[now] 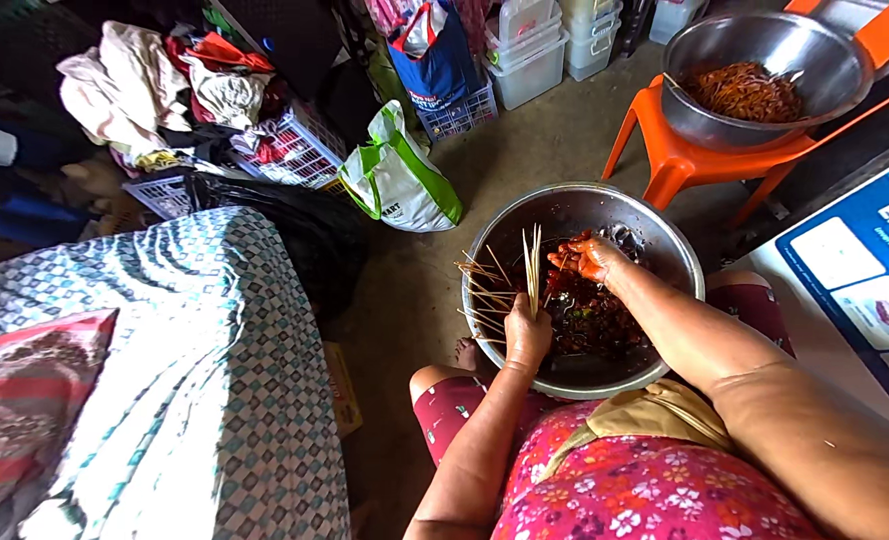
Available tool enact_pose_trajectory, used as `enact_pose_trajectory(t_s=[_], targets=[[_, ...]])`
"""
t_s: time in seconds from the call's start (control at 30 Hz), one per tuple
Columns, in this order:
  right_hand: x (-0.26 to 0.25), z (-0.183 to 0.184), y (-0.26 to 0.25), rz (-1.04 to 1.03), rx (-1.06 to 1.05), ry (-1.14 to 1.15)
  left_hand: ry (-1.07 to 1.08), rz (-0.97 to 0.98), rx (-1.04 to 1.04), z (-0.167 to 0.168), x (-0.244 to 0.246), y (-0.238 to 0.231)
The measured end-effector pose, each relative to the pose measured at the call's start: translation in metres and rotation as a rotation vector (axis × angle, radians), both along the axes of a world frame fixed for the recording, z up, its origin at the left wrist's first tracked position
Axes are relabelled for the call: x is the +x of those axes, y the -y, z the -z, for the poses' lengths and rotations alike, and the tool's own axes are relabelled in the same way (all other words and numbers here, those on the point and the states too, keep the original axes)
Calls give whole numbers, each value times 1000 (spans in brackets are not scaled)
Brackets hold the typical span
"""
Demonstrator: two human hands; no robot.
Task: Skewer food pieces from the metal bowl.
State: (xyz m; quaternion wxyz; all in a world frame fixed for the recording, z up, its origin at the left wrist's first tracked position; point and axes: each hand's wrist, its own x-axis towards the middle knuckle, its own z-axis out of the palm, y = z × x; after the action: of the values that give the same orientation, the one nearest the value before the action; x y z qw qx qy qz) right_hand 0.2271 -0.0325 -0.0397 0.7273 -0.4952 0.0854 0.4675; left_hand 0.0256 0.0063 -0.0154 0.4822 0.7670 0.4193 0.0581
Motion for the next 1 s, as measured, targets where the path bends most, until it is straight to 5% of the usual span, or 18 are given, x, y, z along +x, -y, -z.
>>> enact_pose_trajectory(t_s=[0.67, 1.0], targets=[[-18, -1, 8, -382, -23, 170, 36, -21, 4, 1, 1, 1], [-1, 3, 6, -208, -61, 143, 62, -20, -10, 4, 0, 0]])
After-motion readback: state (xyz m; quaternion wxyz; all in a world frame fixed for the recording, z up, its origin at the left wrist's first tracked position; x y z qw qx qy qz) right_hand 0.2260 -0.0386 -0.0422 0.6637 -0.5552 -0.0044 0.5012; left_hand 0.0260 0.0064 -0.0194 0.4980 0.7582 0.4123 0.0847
